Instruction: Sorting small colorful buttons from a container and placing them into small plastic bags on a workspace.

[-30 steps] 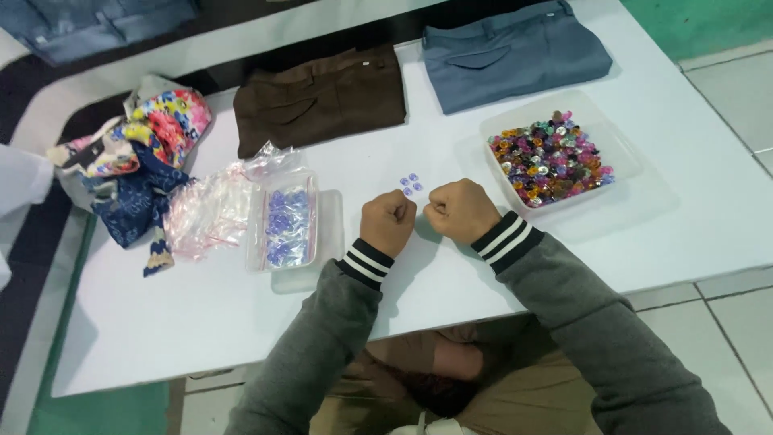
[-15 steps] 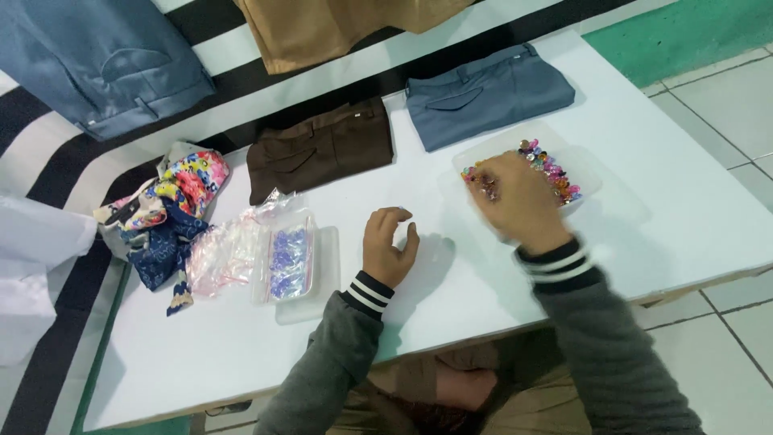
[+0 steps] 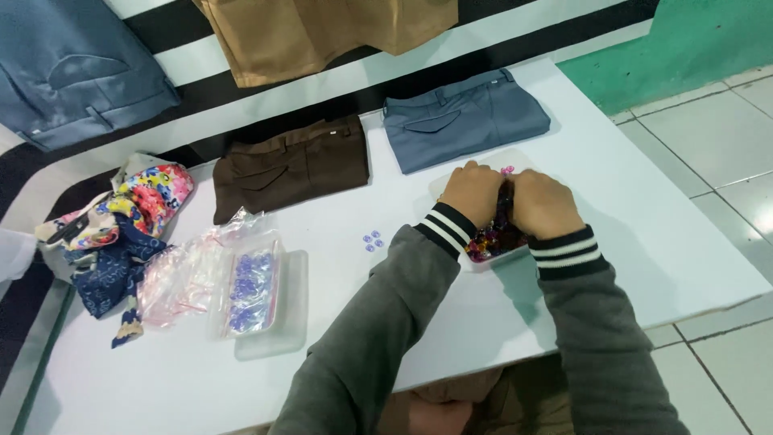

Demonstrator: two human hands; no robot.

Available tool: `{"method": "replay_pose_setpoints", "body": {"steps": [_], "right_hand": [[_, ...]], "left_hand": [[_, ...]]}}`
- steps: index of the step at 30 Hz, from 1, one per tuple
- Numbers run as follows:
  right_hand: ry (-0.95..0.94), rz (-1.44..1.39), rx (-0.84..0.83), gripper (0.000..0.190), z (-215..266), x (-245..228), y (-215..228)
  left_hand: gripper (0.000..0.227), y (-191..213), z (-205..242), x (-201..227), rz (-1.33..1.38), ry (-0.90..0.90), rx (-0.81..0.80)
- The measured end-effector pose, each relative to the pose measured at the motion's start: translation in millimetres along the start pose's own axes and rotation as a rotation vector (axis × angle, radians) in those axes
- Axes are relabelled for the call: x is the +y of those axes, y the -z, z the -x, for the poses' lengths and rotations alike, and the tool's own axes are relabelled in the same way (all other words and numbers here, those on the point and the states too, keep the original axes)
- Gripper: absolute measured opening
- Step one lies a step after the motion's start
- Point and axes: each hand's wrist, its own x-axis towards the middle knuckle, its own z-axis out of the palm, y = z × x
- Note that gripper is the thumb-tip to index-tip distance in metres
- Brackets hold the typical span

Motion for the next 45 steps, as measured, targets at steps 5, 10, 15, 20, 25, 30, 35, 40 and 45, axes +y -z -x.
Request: {"method": "replay_pose_setpoints", "body": {"steps": [5, 10, 15, 20, 25, 30, 35, 40, 45], "right_hand": [[0.022, -0.044, 0.006, 0.020, 8.0, 4.4, 3.6], [0.165, -0.134, 0.271, 0.026, 9.5, 12.3, 7.0], [0.113, -0.098, 0.075, 0.028, 36.3, -5.1, 30.6], [-0.072, 0.007, -0.252, 0.015, 27.5, -5.4, 15.8], [-0.003, -0.011, -0.066, 0.013, 22.6, 1.5, 7.3], [0.075, -0.108, 0.140, 0.034, 22.8, 6.8, 4.4], [0.056, -0.164, 0.146, 0.027, 24.7, 1.0, 8.7], [0.286, -0.183, 0.421, 0.014, 21.8, 8.8, 0.3], [0.549, -0.206, 0.617, 0.017, 24.5, 26.9, -9.4]], "left_hand": [[0.008, -10.5, -3.8, -6.6, 0.009, 0.000, -0.115], [0.012, 22.5, 8.9, -1.7, 0.116, 0.070, -0.097], [0.023, 51.3, 19.1, 1.7, 0.363, 0.068, -0.114], [0.017, 32.2, 21.4, -3.1, 0.473, 0.169, -0.051], [0.016, 30.5, 20.2, -3.3, 0.432, 0.169, -0.075], [0.017, 32.5, 20.9, -4.3, 0.462, 0.148, -0.052], [0.013, 49.3, 18.9, 0.0, 0.535, 0.146, -0.008], [0.015, 79.4, 30.4, -0.4, 0.625, -0.035, 0.469], [0.005, 114.9, 108.1, -1.8, 0.486, -0.041, 0.770]]}}
